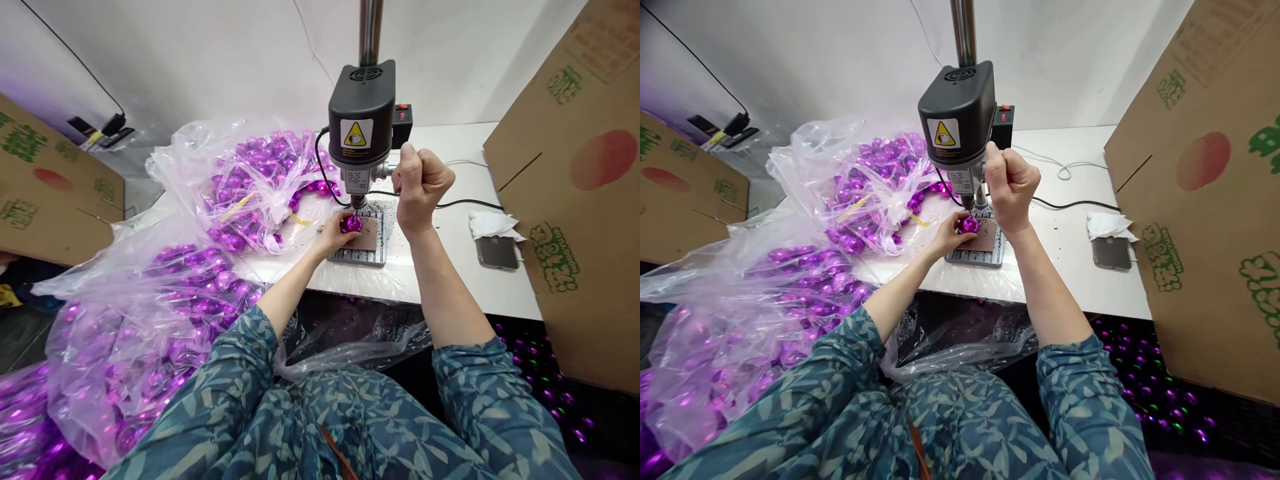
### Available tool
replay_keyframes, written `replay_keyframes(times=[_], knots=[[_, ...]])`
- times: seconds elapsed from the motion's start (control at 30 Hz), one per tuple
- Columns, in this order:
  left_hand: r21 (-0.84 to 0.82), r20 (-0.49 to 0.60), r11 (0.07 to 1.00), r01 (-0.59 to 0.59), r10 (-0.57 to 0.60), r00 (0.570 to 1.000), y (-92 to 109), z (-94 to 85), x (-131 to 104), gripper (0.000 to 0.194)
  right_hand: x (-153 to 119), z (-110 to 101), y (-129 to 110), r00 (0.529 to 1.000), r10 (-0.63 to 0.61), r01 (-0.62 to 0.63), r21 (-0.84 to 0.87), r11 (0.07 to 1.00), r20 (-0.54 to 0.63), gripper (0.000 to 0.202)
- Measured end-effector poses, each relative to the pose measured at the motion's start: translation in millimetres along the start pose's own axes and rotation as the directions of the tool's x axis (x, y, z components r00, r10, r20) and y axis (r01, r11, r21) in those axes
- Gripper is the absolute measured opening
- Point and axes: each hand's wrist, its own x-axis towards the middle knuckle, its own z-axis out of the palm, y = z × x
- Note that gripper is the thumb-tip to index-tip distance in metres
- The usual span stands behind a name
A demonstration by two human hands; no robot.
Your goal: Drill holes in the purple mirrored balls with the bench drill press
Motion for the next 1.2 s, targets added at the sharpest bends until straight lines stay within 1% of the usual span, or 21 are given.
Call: replay_keyframes(times=[0.17, 0.27, 0.37, 0.43, 0.57, 0.63, 0.73, 0.8, 0.9, 1.03, 1.2], knots=[[0.005, -0.009, 0.999, -0.050, 0.050, 0.999, -10, 2.8, 3, 0.061, -1, 2, 1, 0.999, -0.038, 0.039, 0.019, 0.999, -0.038, 0.084], [0.009, -0.014, 0.999, -0.052, 0.052, 0.999, -12, 1.7, 6, 0.061, -1, 1, 4, 1.000, -0.023, 0.023, -0.032, 0.999, -0.020, 0.084], [0.010, -0.026, 0.999, -0.044, 0.044, 0.999, -11, -5.7, 5, 0.061, -2, 0, 6, 1.000, -0.002, 0.002, -0.095, 0.995, -0.009, 0.080], [-0.013, -0.003, 0.999, -0.033, 0.033, 0.999, -9, -14.7, 1, 0.061, -1, 0, 6, 1.000, -0.002, 0.000, -0.105, 0.994, -0.018, 0.077], [-0.158, 0.062, 0.987, 0.029, -0.019, 0.998, -10, -35.7, -10, 0.064, 0, 2, -2, 0.998, -0.042, 0.038, -0.076, 0.996, -0.050, 0.076], [-0.265, 0.070, 0.962, 0.063, -0.045, 0.997, -13, -43.9, -16, 0.065, 0, 3, -6, 0.996, -0.059, 0.055, -0.059, 0.997, -0.066, 0.076], [-0.405, 0.100, 0.908, 0.108, -0.074, 0.992, -15, -51.6, -26, 0.069, 1, 5, -8, 0.993, -0.066, 0.064, -0.024, 0.998, -0.101, 0.077], [-0.472, 0.129, 0.873, 0.127, -0.074, 0.989, -13, -54.6, -33, 0.071, 1, 7, -6, 0.986, -0.087, 0.093, 0.036, 0.995, -0.141, 0.076], [-0.550, 0.157, 0.823, 0.139, -0.061, 0.986, -3, -57.2, -45, 0.067, 2, 9, -3, 0.975, -0.126, 0.146, 0.101, 0.984, -0.181, 0.074], [-0.580, 0.194, 0.793, 0.184, -0.084, 0.977, 12, -56.1, -59, 0.062, 4, 9, -2, 0.973, -0.134, 0.141, 0.021, 0.990, -0.186, 0.076], [-0.595, 0.219, 0.754, 0.277, -0.180, 0.959, 27, -50.2, -68, 0.055, 6, 8, 3, 0.978, -0.103, 0.097, -0.039, 0.994, -0.179, 0.081]])
